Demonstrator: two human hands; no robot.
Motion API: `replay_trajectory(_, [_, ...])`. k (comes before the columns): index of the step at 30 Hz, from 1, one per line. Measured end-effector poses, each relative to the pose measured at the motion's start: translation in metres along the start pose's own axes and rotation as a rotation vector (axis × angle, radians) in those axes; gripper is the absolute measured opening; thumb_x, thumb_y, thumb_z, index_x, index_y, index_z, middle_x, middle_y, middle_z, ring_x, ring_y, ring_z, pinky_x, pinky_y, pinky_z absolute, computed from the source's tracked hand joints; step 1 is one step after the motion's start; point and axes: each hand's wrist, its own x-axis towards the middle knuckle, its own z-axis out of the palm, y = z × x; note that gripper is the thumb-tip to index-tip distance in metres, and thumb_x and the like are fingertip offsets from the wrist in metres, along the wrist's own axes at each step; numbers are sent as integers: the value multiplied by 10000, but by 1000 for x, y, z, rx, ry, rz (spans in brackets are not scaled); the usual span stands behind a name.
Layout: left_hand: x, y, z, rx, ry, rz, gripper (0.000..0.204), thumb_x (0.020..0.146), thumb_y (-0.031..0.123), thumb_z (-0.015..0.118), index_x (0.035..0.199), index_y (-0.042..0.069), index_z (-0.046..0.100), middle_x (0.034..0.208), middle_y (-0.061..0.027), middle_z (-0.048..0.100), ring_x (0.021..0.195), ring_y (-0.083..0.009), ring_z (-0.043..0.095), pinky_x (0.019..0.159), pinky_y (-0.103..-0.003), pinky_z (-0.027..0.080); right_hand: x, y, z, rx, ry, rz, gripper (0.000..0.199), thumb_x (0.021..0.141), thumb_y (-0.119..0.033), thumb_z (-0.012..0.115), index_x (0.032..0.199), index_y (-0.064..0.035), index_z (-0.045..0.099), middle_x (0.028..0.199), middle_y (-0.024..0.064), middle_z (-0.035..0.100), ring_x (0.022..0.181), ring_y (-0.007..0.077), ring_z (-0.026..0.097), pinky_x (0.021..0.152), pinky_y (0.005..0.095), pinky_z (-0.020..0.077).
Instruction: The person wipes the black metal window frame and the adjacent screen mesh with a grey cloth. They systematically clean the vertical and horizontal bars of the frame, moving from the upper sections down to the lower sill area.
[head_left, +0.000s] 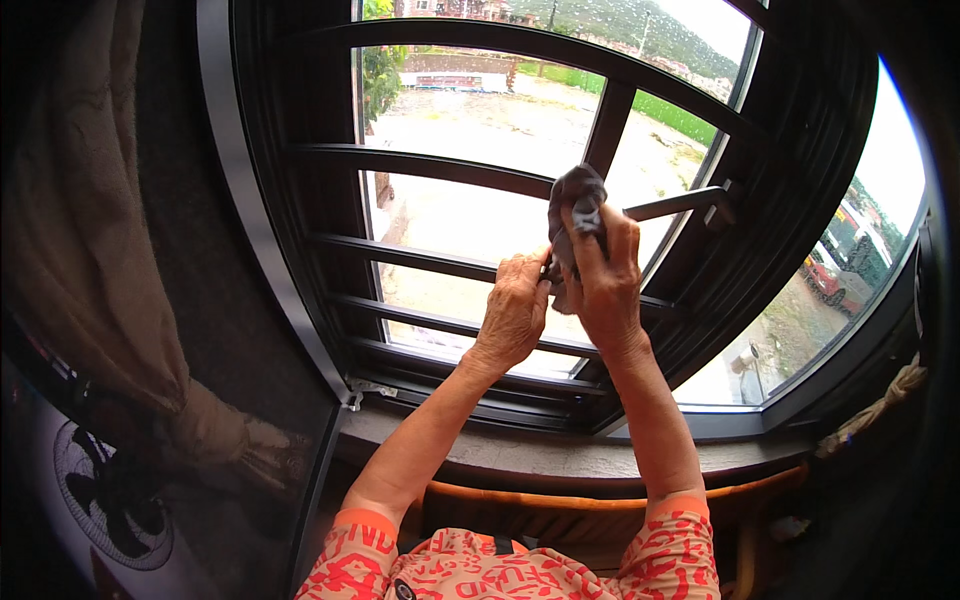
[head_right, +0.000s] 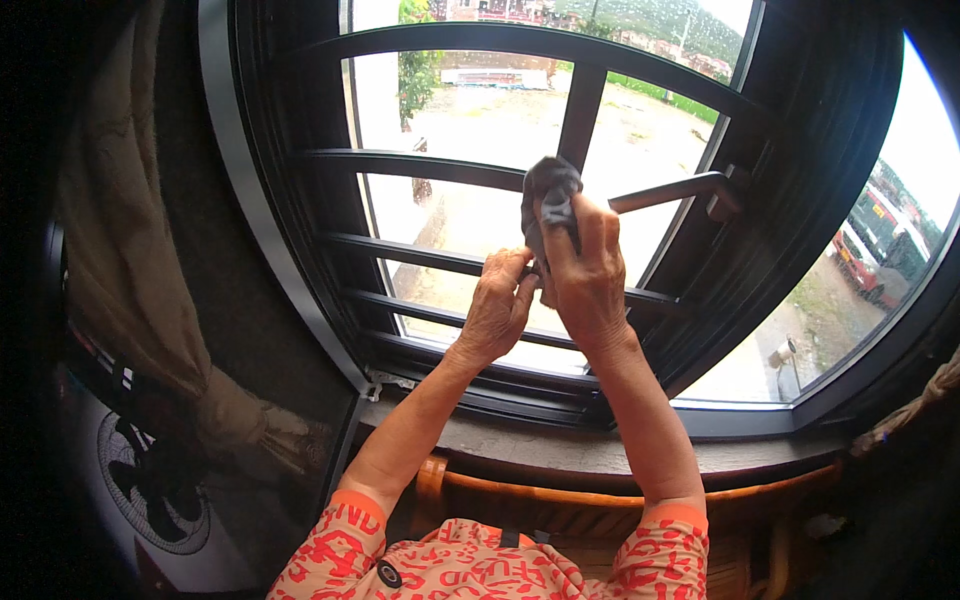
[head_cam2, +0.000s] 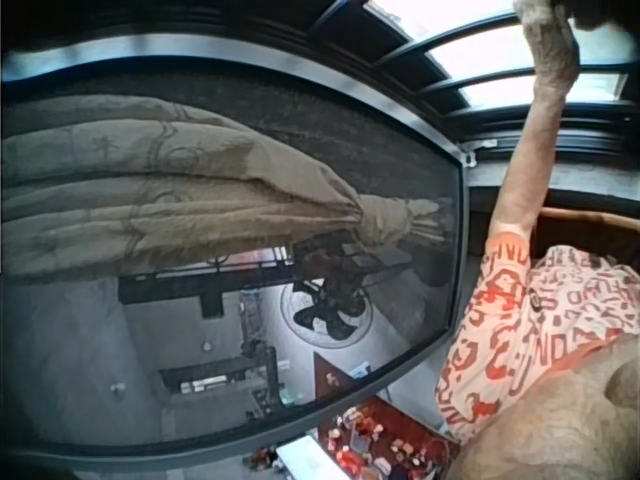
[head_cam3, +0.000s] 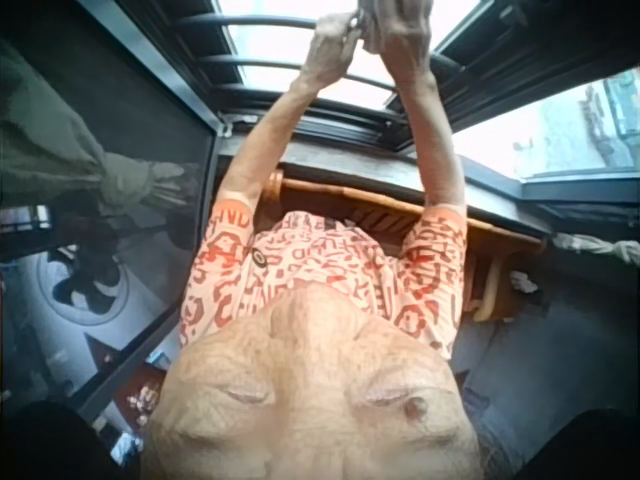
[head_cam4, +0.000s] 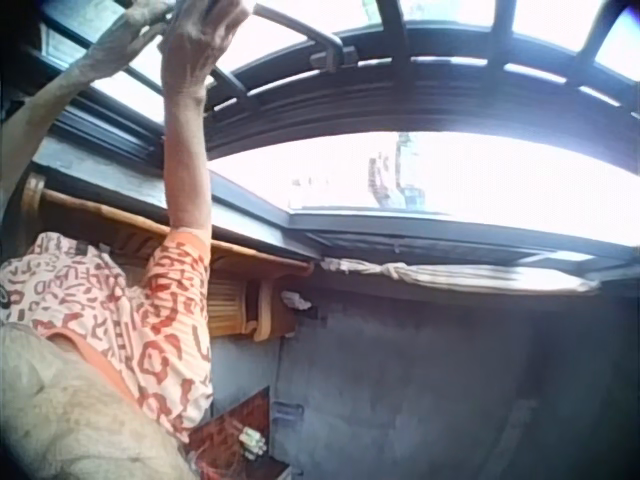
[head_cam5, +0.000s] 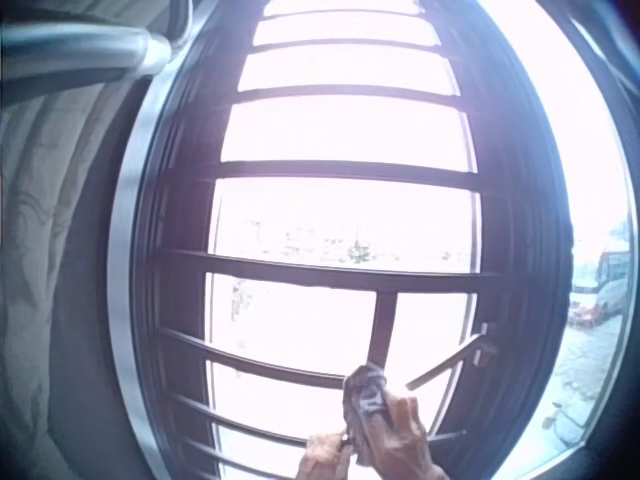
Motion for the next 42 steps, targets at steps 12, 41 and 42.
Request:
replay_trajectory(12, [1,-4,-3,-130,-21,-117,227,891,-8,534,1114,-30,571,1028,-157,579,1015,-285,536,901,-376,434,46,4,13,116,295,208,499,848,-68,688,1279,21,452,1084,208,543,957,341,593,813,389,508])
replay_trajectory(41, [-25,-18,-19,142,364,-28,526,776,-20,467,1294,-80,404,1283,-229,444,1095,-327,436,987,-405,366,-45,-9,3,-43,-65,58,401,665,-65,747,1047,3,643,965,141,590,872,281,590,580,360,558])
replay_trajectory(42, [-26,-21,-24,152,382,-58,549,735,-65,452,1280,-91,389,1305,-237,408,1163,-344,408,1030,-423,334,-44,-15,12,-134,-43,5,334,689,-54,732,1008,12,659,953,131,583,825,252,584,527,314,547])
